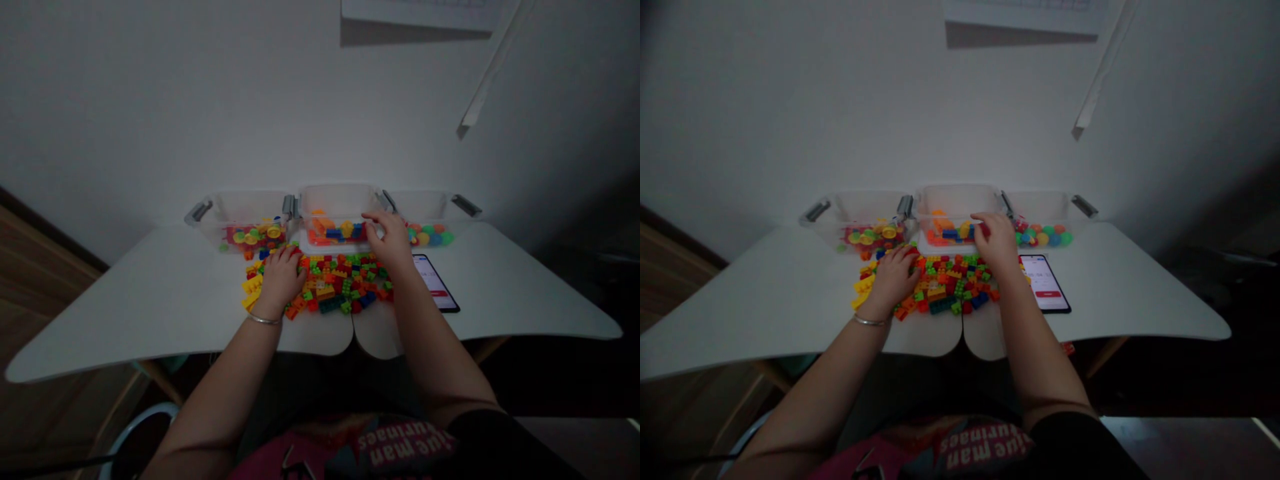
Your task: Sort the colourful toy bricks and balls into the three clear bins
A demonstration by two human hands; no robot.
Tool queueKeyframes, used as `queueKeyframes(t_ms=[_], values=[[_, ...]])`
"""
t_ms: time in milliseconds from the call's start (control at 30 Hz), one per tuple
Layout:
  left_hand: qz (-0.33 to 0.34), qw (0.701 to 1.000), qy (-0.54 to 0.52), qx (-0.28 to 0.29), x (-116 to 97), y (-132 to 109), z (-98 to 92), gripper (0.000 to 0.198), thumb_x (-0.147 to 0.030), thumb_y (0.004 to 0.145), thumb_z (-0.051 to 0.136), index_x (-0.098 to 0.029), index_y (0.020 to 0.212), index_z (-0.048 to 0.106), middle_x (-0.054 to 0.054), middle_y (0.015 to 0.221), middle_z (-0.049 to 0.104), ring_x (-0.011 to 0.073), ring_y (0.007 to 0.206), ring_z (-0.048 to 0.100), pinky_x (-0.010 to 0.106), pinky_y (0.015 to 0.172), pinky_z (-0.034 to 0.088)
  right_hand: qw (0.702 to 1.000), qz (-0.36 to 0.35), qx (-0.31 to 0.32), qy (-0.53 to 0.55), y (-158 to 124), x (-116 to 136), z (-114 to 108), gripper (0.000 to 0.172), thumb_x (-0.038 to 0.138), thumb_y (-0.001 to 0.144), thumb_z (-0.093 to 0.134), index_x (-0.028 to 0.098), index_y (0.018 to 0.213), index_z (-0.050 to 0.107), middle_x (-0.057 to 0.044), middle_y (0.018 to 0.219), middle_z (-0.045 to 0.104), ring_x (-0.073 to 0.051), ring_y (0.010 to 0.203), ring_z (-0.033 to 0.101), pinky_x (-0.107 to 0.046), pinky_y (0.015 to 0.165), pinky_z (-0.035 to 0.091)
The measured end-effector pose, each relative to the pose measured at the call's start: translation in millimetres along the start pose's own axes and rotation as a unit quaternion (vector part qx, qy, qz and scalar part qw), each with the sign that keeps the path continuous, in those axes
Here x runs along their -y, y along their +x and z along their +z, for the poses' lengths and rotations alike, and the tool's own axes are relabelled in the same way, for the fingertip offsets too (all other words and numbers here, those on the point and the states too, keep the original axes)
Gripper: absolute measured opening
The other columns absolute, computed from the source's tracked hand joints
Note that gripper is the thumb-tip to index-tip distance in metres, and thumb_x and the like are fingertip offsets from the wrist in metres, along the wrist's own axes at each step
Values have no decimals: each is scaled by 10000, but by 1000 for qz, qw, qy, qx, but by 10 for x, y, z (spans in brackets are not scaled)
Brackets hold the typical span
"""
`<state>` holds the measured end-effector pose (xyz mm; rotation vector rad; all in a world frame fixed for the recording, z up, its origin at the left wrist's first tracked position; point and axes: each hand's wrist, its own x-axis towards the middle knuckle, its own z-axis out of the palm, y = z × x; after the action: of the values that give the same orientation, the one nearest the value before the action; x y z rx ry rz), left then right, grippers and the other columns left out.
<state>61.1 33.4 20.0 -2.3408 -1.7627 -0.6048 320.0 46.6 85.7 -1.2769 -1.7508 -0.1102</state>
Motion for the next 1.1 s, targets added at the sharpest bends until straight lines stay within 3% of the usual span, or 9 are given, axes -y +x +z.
queueKeyframes(t_ms=[267,367,667,1100], values=[[-2,1000,0,6,-13,-10,-29,402,-314,900,509,-181,1247,663,123,1448,575,335,1388,454,532,1141,383,974,46,200,-98,-435,-187,-24,229,208,842,652,212,1047,754,-101,1102,751,-290,1038,673,-460,945,513],[1,1000,5,9,-15,-10,-37,411,-315,903,508,-165,1252,664,126,1456,570,344,1389,452,525,1137,389,960,39,240,-136,-536,-208,-16,214,216,843,677,219,1039,763,-103,1076,752,-285,1007,677,-439,910,519],[6,1000,10,4,-20,-7,-37,390,-312,905,500,-176,1225,678,122,1443,583,338,1372,467,528,1122,401,943,26,274,-185,-610,-127,23,166,201,872,657,208,977,785,-127,1076,725,-288,1018,635,-423,917,494],[3,1000,9,5,-21,-4,-33,380,-303,902,513,-179,1217,685,118,1449,576,341,1377,464,523,1129,396,947,48,251,-195,-636,-108,75,165,238,886,650,194,973,784,-135,1092,702,-299,1041,608,-426,941,488]])
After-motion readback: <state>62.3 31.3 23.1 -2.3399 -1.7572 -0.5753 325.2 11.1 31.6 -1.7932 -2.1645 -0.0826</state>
